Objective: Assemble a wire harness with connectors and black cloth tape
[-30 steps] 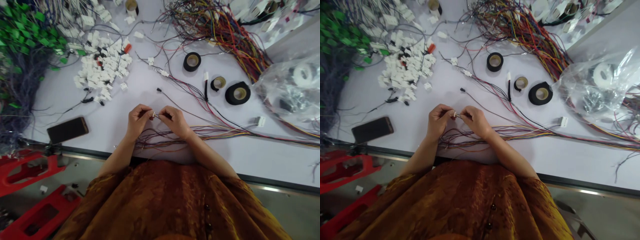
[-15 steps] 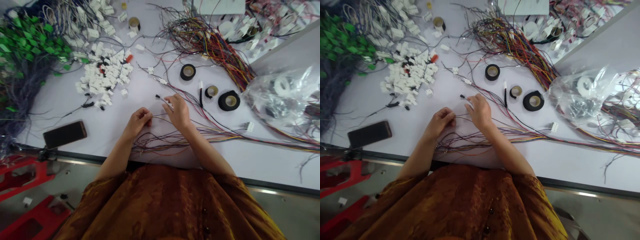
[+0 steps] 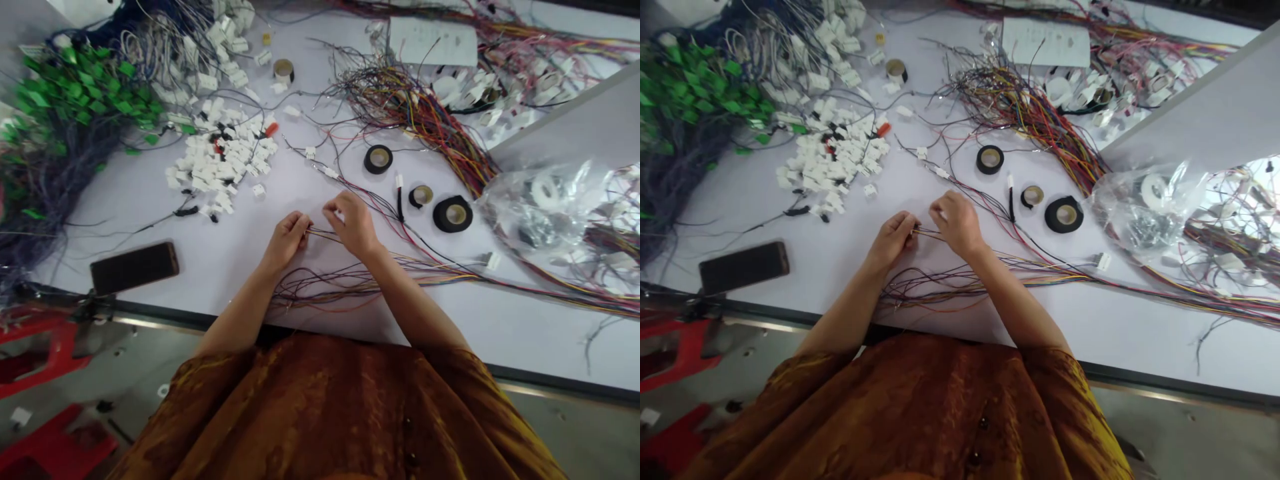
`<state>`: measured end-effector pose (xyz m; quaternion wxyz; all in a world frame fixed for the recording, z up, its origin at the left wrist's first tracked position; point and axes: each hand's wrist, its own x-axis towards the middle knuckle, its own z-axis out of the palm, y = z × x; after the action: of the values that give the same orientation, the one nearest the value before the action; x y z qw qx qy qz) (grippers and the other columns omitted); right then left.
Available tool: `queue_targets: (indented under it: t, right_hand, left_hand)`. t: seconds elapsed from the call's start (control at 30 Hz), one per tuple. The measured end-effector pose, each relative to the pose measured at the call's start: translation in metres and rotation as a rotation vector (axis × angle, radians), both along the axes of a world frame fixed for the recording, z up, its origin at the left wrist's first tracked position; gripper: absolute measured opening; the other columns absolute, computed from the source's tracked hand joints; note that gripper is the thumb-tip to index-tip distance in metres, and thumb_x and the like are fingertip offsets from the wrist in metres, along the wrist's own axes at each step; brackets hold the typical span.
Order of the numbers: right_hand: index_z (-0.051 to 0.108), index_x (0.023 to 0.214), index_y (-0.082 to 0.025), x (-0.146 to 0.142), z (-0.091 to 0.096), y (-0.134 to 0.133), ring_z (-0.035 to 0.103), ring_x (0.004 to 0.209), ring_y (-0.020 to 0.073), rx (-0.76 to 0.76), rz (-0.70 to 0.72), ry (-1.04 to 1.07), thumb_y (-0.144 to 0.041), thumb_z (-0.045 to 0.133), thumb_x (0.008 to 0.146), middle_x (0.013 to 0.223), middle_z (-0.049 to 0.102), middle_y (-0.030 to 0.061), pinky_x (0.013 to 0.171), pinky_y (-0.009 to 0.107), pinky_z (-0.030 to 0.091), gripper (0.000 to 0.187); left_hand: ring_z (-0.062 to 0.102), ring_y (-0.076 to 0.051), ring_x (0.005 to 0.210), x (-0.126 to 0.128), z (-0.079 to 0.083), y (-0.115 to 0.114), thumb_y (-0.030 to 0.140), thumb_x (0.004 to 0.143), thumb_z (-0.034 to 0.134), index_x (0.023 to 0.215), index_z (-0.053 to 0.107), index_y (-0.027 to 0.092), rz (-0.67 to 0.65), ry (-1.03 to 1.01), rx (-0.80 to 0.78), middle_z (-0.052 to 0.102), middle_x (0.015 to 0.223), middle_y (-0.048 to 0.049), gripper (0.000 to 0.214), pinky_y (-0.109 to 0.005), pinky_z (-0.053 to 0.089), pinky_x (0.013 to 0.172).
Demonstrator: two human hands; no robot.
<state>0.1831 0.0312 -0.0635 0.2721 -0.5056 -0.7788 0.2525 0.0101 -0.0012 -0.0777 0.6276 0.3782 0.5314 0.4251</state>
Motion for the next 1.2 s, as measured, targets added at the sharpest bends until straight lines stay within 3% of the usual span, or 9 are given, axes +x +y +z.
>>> queue_targets:
  t: [0.13,0.27,0.37,0.43,0.57,0.73,0.87,1.03,1.2]
  right_hand:
    - [0.066,0.101,-0.015,0.010,-0.009,0.042,0.053,0.104,0.0297,0.088,-0.265,-0.185,-0.026,0.064,0.089,0.110,0.061,0.0159,0.092,0.045,0.040,0.015]
    - [0.066,0.085,-0.017,0.014,-0.018,0.059,0.053,0.098,0.0277,0.087,-0.310,-0.189,-0.021,0.058,0.091,0.100,0.062,0.0135,0.089,0.044,0.041,0.011]
    - [0.064,0.083,-0.019,0.011,-0.011,0.046,0.054,0.095,0.0260,0.125,-0.284,-0.070,-0.020,0.055,0.092,0.096,0.062,0.0116,0.089,0.042,0.041,0.012]
    - [0.064,0.084,-0.020,0.006,-0.003,0.030,0.056,0.094,0.0237,0.118,-0.192,0.040,-0.019,0.056,0.091,0.094,0.062,0.0094,0.087,0.039,0.043,0.011]
    - [0.064,0.078,-0.020,-0.005,0.003,0.001,0.056,0.080,0.0164,-0.031,-0.016,0.201,-0.018,0.060,0.089,0.087,0.060,0.0040,0.074,0.030,0.044,0.011]
    - [0.064,0.076,-0.018,-0.011,0.007,-0.009,0.056,0.070,0.0127,-0.185,0.018,0.239,-0.018,0.062,0.088,0.079,0.063,0.0013,0.068,0.026,0.040,0.012]
    - [0.065,0.105,-0.017,-0.013,0.017,-0.017,0.060,0.071,0.0157,-0.302,0.089,0.059,-0.035,0.059,0.095,0.080,0.069,0.0023,0.066,0.027,0.038,0.021]
    - [0.068,0.110,-0.020,-0.001,0.011,-0.030,0.065,0.088,0.0192,-0.178,0.143,-0.150,-0.041,0.046,0.102,0.101,0.074,0.0069,0.072,0.028,0.038,0.032]
    - [0.072,0.109,-0.019,0.029,-0.002,-0.040,0.065,0.091,0.0178,-0.095,0.111,-0.226,-0.037,0.042,0.104,0.102,0.074,0.0072,0.074,0.027,0.040,0.035]
  left_hand:
    - [0.030,-0.004,0.036,0.006,-0.001,-0.003,0.064,0.077,0.070,0.070,0.056,0.019,0.074,-0.015,0.018,0.038,0.047,0.0077,0.048,-0.017,0.020,0.034]
    - [0.033,-0.004,0.038,0.009,0.001,-0.004,0.057,0.080,0.070,0.068,0.056,0.018,0.098,0.000,0.026,0.040,0.048,0.0071,0.043,-0.017,0.022,0.036]
    - [0.037,-0.005,0.040,0.008,0.001,-0.003,0.050,0.080,0.073,0.085,0.061,0.019,0.124,-0.019,0.025,0.046,0.054,0.0070,0.033,-0.017,0.024,0.036]
    - [0.037,-0.005,0.040,0.007,0.000,-0.002,0.048,0.080,0.075,0.105,0.060,0.021,0.126,-0.047,0.028,0.048,0.056,0.0080,0.040,-0.018,0.024,0.037]
    - [0.038,-0.006,0.040,0.005,-0.002,0.000,0.050,0.080,0.075,0.121,0.054,0.023,0.109,-0.092,0.071,0.048,0.057,0.0090,0.053,-0.019,0.026,0.038]
    - [0.038,-0.004,0.041,0.004,-0.001,0.003,0.050,0.082,0.072,0.087,0.057,0.020,0.070,-0.062,0.116,0.046,0.055,0.0081,0.034,-0.018,0.025,0.038]
    - [0.035,-0.004,0.040,0.002,0.001,0.003,0.047,0.081,0.074,0.078,0.050,0.020,0.081,-0.074,0.117,0.045,0.054,0.0088,0.036,-0.017,0.025,0.037]
    - [0.034,-0.003,0.040,0.001,-0.001,0.001,0.043,0.078,0.076,0.072,0.048,0.020,0.109,-0.120,0.091,0.043,0.051,0.0091,0.037,-0.015,0.024,0.038]
    - [0.035,-0.003,0.040,0.005,-0.001,0.001,0.040,0.075,0.078,0.068,0.051,0.019,0.151,-0.105,0.099,0.046,0.052,0.0081,0.036,-0.015,0.023,0.037]
